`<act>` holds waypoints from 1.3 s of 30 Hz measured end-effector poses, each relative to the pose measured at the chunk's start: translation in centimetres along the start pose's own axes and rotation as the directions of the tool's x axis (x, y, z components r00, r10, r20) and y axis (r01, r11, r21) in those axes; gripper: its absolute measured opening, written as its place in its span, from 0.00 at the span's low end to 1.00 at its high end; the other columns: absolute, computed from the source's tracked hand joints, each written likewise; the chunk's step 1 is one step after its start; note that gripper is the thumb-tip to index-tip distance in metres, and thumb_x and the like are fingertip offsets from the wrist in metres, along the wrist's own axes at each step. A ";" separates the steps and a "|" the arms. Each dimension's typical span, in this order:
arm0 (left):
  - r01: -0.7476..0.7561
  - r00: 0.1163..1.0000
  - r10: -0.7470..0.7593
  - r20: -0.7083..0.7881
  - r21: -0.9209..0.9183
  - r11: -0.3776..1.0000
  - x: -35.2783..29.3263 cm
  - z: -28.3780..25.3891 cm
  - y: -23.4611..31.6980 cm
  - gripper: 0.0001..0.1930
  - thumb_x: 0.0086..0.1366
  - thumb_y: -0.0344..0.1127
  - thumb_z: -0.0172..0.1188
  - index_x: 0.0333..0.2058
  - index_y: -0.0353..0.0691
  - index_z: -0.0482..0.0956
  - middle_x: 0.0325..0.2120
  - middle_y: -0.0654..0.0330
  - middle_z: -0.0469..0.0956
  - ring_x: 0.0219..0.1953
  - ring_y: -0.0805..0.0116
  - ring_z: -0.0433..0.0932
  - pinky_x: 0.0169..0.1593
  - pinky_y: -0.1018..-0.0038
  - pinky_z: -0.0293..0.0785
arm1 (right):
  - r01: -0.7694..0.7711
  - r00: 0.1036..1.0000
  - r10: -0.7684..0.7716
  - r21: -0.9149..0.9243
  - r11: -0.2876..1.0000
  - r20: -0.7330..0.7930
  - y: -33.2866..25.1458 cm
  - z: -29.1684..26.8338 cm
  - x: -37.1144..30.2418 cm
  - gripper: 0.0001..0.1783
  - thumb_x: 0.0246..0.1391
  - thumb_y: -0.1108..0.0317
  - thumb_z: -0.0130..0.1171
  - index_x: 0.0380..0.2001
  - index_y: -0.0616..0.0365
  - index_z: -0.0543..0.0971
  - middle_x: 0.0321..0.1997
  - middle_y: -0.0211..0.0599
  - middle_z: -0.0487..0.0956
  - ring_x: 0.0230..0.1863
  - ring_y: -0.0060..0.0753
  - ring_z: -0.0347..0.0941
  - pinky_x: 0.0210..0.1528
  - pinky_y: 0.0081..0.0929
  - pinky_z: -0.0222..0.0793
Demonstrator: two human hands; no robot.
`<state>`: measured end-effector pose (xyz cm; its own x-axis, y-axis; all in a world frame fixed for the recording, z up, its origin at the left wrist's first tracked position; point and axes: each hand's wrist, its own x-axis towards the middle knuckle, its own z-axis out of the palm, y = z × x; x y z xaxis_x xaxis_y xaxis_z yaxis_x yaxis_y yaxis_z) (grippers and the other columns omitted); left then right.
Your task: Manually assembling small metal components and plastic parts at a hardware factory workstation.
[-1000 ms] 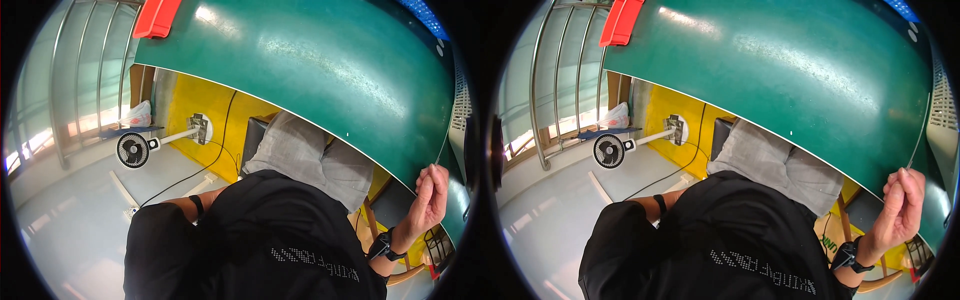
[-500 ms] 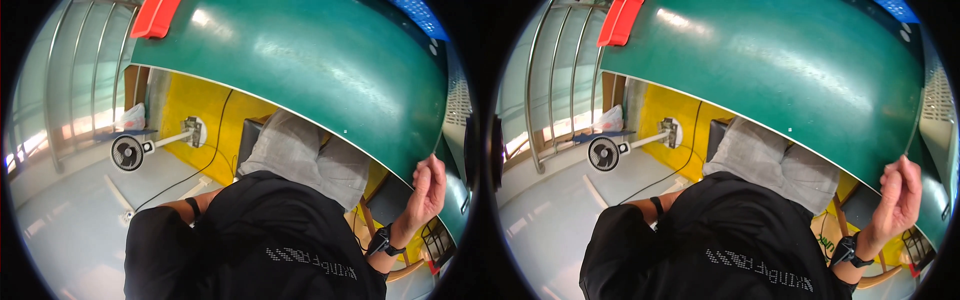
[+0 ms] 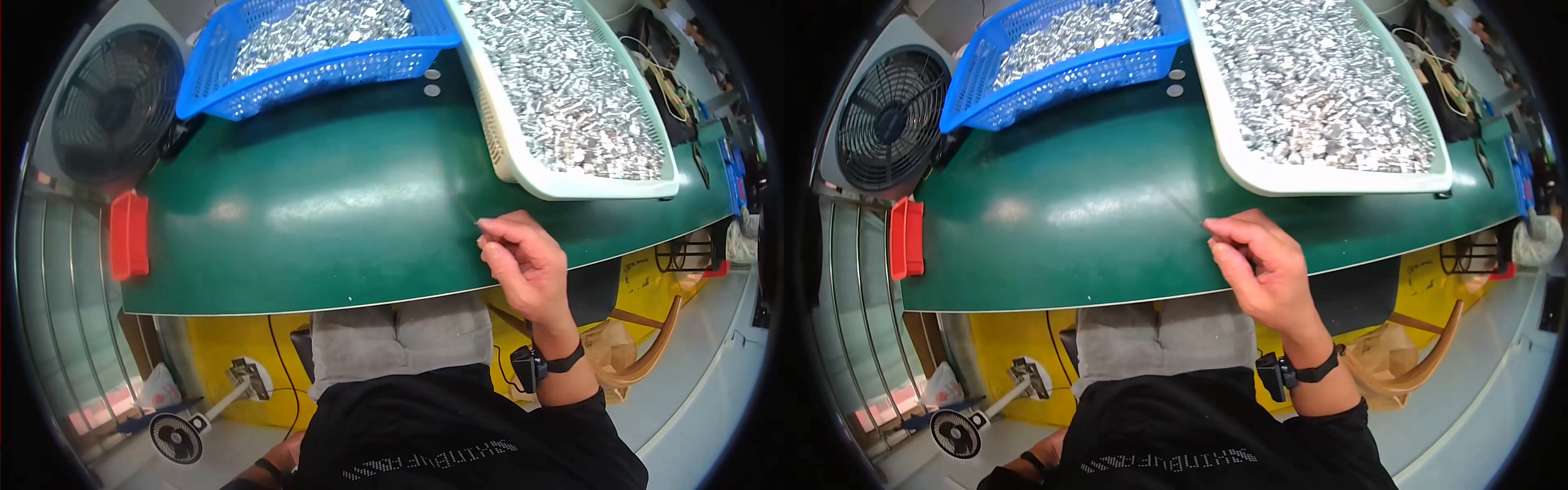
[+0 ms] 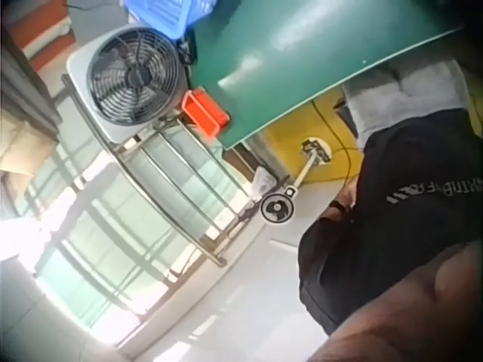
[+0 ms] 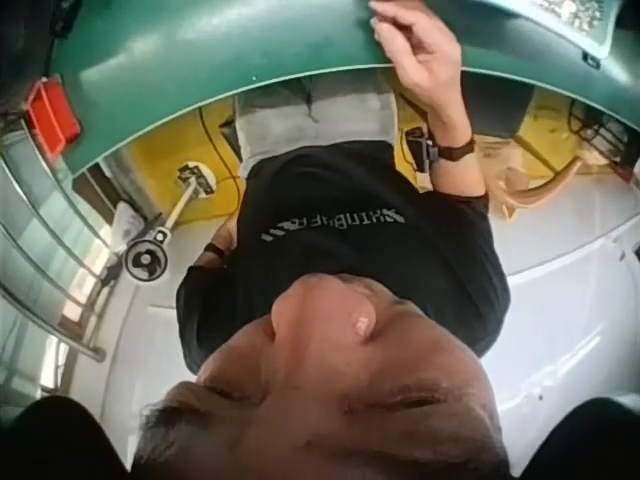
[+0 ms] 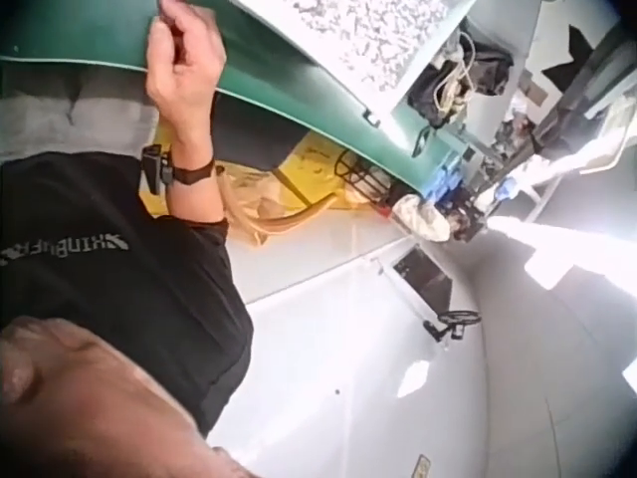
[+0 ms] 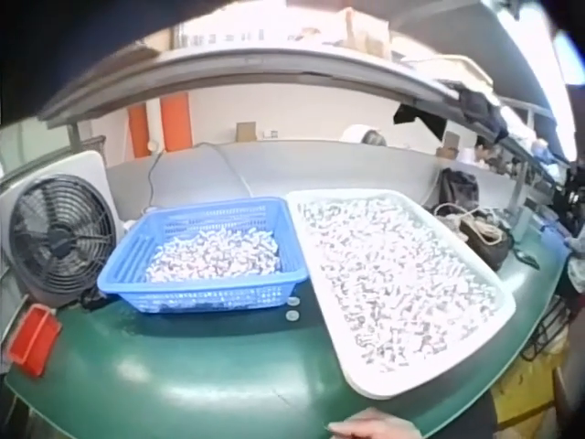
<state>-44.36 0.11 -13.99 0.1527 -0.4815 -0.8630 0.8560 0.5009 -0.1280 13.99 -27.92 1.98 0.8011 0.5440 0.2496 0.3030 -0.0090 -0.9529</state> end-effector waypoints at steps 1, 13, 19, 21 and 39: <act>0.008 1.000 -0.008 -0.003 -0.011 1.000 0.7 -0.2 -0.6 0.20 0.64 0.30 0.60 0.55 0.36 0.74 0.47 0.54 0.81 0.44 0.63 0.81 0.49 0.67 0.78 | 0.007 1.000 -0.007 -0.006 1.000 -0.012 0.2 -0.2 -0.1 0.15 0.59 0.83 0.52 0.49 0.67 0.77 0.40 0.39 0.74 0.33 0.20 0.70 0.33 0.14 0.67; 0.071 0.987 -0.087 -0.138 -0.116 0.991 0.6 0.8 1.6 0.22 0.62 0.28 0.61 0.56 0.36 0.74 0.48 0.55 0.80 0.45 0.65 0.80 0.50 0.68 0.77 | 0.042 0.996 -0.044 -0.030 0.999 -0.077 0.4 0.1 -0.1 0.09 0.58 0.82 0.54 0.41 0.64 0.78 0.40 0.37 0.73 0.31 0.17 0.67 0.30 0.14 0.64; -0.007 0.988 0.055 -0.146 0.314 0.949 -0.4 4.0 5.0 0.25 0.60 0.32 0.66 0.56 0.37 0.72 0.49 0.55 0.78 0.50 0.66 0.77 0.51 0.70 0.75 | 0.043 0.995 -0.050 -0.083 0.996 -0.085 0.2 -0.4 0.5 0.12 0.57 0.81 0.56 0.45 0.63 0.79 0.37 0.32 0.73 0.30 0.14 0.65 0.29 0.13 0.62; -0.066 0.968 0.163 -0.190 0.436 0.898 -1.5 7.6 6.5 0.27 0.58 0.33 0.67 0.56 0.36 0.72 0.50 0.55 0.78 0.51 0.65 0.77 0.53 0.69 0.74 | 0.025 0.998 -0.029 -0.071 0.997 -0.064 0.1 0.1 0.3 0.13 0.57 0.81 0.56 0.46 0.63 0.79 0.36 0.32 0.72 0.29 0.14 0.65 0.29 0.12 0.61; -0.207 0.862 0.173 -0.476 -0.019 0.978 -5.3 17.0 4.2 0.27 0.61 0.17 0.53 0.59 0.39 0.65 0.47 0.51 0.75 0.39 0.60 0.80 0.39 0.67 0.84 | -0.126 0.882 0.096 0.035 0.991 0.462 -3.0 2.6 -1.6 0.07 0.64 0.77 0.48 0.42 0.63 0.74 0.40 0.32 0.73 0.29 0.14 0.65 0.30 0.10 0.58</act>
<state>-33.19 -7.45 -1.66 0.0448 0.0136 -0.9989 0.7961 0.6035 0.0440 10.46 -26.54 4.01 0.4970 0.8663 0.0492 0.1809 -0.0480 -0.9823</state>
